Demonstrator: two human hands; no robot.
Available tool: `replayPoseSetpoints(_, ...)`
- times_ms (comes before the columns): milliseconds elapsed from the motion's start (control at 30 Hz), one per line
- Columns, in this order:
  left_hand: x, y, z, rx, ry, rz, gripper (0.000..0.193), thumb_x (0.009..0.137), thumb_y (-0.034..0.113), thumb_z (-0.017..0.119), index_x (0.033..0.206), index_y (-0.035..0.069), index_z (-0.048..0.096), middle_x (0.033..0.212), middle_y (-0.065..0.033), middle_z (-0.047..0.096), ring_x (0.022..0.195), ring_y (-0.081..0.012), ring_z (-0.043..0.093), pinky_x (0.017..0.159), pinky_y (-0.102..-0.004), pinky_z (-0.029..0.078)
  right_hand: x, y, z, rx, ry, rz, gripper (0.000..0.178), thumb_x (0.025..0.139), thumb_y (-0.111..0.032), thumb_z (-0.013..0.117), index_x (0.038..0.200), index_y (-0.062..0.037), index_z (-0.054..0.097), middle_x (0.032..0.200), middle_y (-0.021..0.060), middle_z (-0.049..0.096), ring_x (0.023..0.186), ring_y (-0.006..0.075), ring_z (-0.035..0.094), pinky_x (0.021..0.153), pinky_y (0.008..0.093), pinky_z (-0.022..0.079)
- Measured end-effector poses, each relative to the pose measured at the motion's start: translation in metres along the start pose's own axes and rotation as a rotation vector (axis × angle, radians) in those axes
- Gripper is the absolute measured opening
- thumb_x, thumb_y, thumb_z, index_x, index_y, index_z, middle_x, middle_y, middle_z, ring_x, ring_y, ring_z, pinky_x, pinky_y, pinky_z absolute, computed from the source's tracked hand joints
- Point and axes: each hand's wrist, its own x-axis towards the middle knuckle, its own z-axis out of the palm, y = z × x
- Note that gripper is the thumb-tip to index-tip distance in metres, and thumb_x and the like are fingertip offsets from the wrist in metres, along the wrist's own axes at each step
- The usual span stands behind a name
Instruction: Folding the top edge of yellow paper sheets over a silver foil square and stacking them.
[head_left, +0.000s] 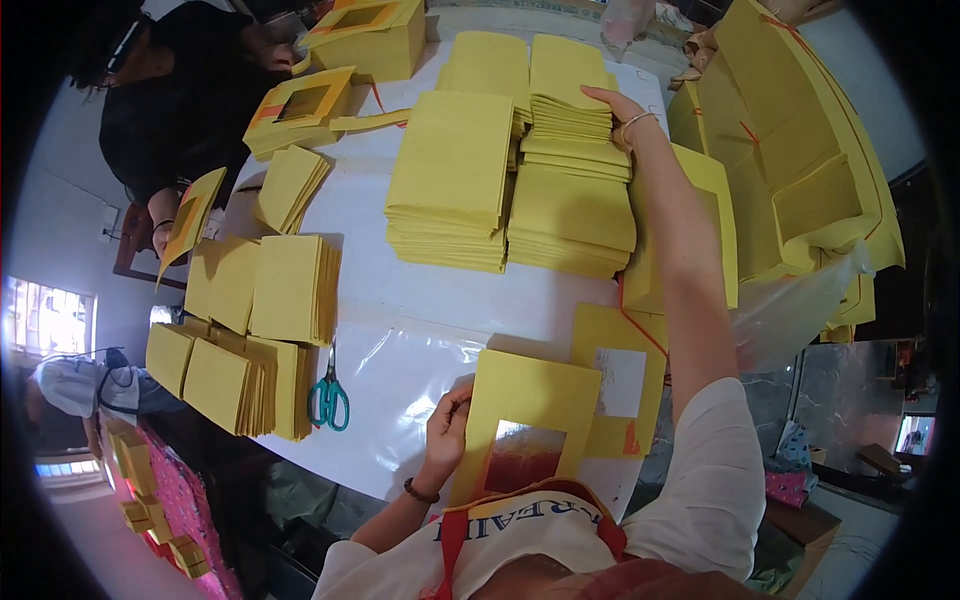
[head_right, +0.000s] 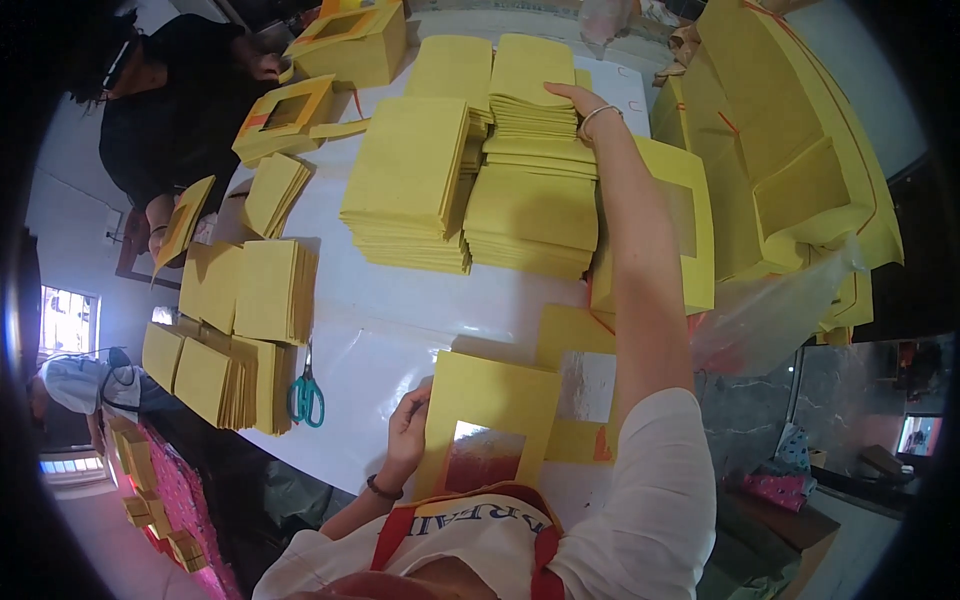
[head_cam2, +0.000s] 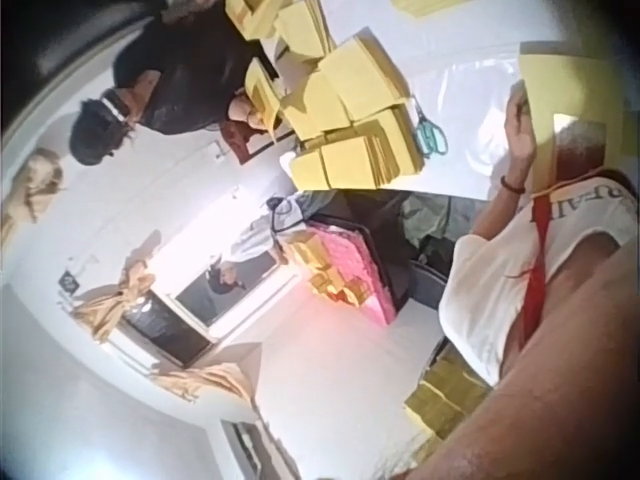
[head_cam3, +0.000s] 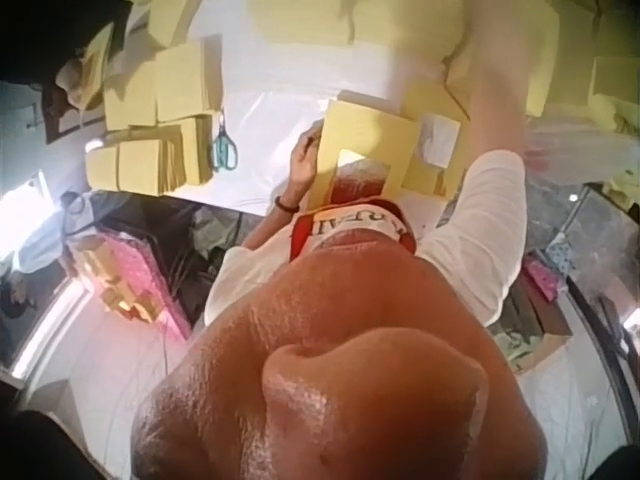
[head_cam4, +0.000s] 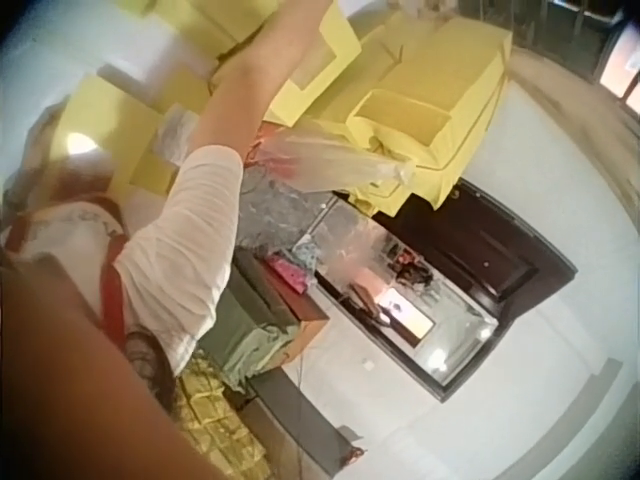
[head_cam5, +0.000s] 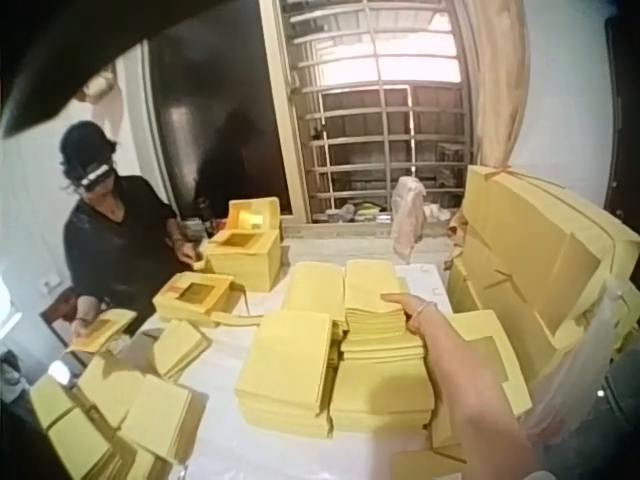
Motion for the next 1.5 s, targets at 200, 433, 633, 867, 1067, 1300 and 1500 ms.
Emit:
replayPoseSetpoints(200, -0.002, 0.001, -0.003, -0.027, 0.010, -0.044, 0.025, 0.092, 0.003, 0.039, 0.114, -0.001, 0.051, 0.104, -0.0059, 0.058, 0.093, -0.0104, 0.054, 0.082, -0.0235, 0.044, -0.009, -0.005, 0.008, 0.081, 0.063, -0.021, 0.040, 0.075, -0.028, 0.072, 0.103, -0.0019, 0.059, 0.101, 0.0112, 0.062, 0.090, 0.0227, 0.060, 0.081, 0.0351, 0.050)
replayPoseSetpoints(433, -0.006, -0.002, -0.009, -0.086, -0.037, -0.076, 0.025, 0.092, 0.004, 0.041, 0.114, -0.001, 0.050, 0.104, -0.0065, 0.058, 0.094, -0.0112, 0.055, 0.082, -0.0240, 0.044, -0.034, -0.021, 0.017, 0.069, 0.394, -0.037, 0.073, 0.069, -0.048, 0.071, 0.121, -0.0031, 0.045, 0.100, 0.0141, 0.056, 0.075, 0.0217, 0.050, 0.079, 0.0346, 0.044)
replayPoseSetpoints(633, -0.011, 0.008, -0.007, 0.011, -0.041, -0.021, 0.025, 0.093, 0.008, 0.041, 0.113, 0.000, 0.052, 0.102, -0.0055, 0.059, 0.094, -0.0105, 0.054, 0.082, -0.0228, 0.043, -0.092, -0.019, 0.021, -0.217, 0.373, -0.332, 0.085, 0.070, -0.043, 0.071, 0.135, -0.0069, 0.030, 0.120, 0.0115, 0.045, 0.096, 0.0160, 0.047, 0.087, 0.0353, 0.035)
replayPoseSetpoints(867, -0.014, -0.003, -0.013, 0.076, -0.051, 0.107, 0.027, 0.095, 0.015, 0.041, 0.111, -0.001, 0.055, 0.100, -0.0043, 0.059, 0.091, -0.0103, 0.052, 0.083, -0.0244, 0.042, -0.285, 0.127, 0.077, -0.180, 0.237, -0.566, 0.035, 0.086, -0.015, 0.057, 0.118, -0.0030, 0.051, 0.115, 0.0056, 0.054, 0.106, 0.0143, 0.050, 0.089, 0.0303, 0.041)
replayPoseSetpoints(1067, -0.018, -0.007, -0.024, -0.342, -0.303, -0.153, 0.059, 0.096, 0.044, 0.027, 0.137, 0.002, 0.025, 0.135, -0.0095, 0.034, 0.123, -0.0170, 0.033, 0.102, -0.0288, 0.027, -0.394, 0.284, 0.031, 0.091, 0.441, -0.436, 0.029, 0.091, -0.015, 0.051, 0.116, -0.0008, 0.053, 0.111, 0.0092, 0.057, 0.103, 0.0176, 0.054, 0.087, 0.0316, 0.045)
replayPoseSetpoints(1300, -0.036, -0.003, -0.018, -0.252, -0.390, -0.097, 0.071, 0.094, 0.051, 0.022, 0.141, 0.000, 0.006, 0.148, -0.0115, 0.010, 0.136, -0.0194, 0.012, 0.110, -0.0299, 0.014, -0.425, 0.345, 0.057, 0.108, 0.538, -0.303, 0.047, 0.094, -0.029, 0.045, 0.131, -0.0004, 0.039, 0.127, 0.0114, 0.047, 0.113, 0.0199, 0.048, 0.094, 0.0341, 0.039)
replayPoseSetpoints(1500, -0.043, -0.015, -0.020, -0.229, -0.410, -0.066, 0.071, 0.094, 0.052, 0.021, 0.141, 0.001, 0.006, 0.148, -0.0109, 0.009, 0.136, -0.0188, 0.012, 0.110, -0.0296, 0.014, -0.411, 0.363, 0.080, 0.148, 0.396, -0.371, 0.053, 0.096, -0.035, 0.035, 0.133, 0.0020, 0.033, 0.132, 0.0095, 0.041, 0.117, 0.0175, 0.044, 0.097, 0.0305, 0.035)
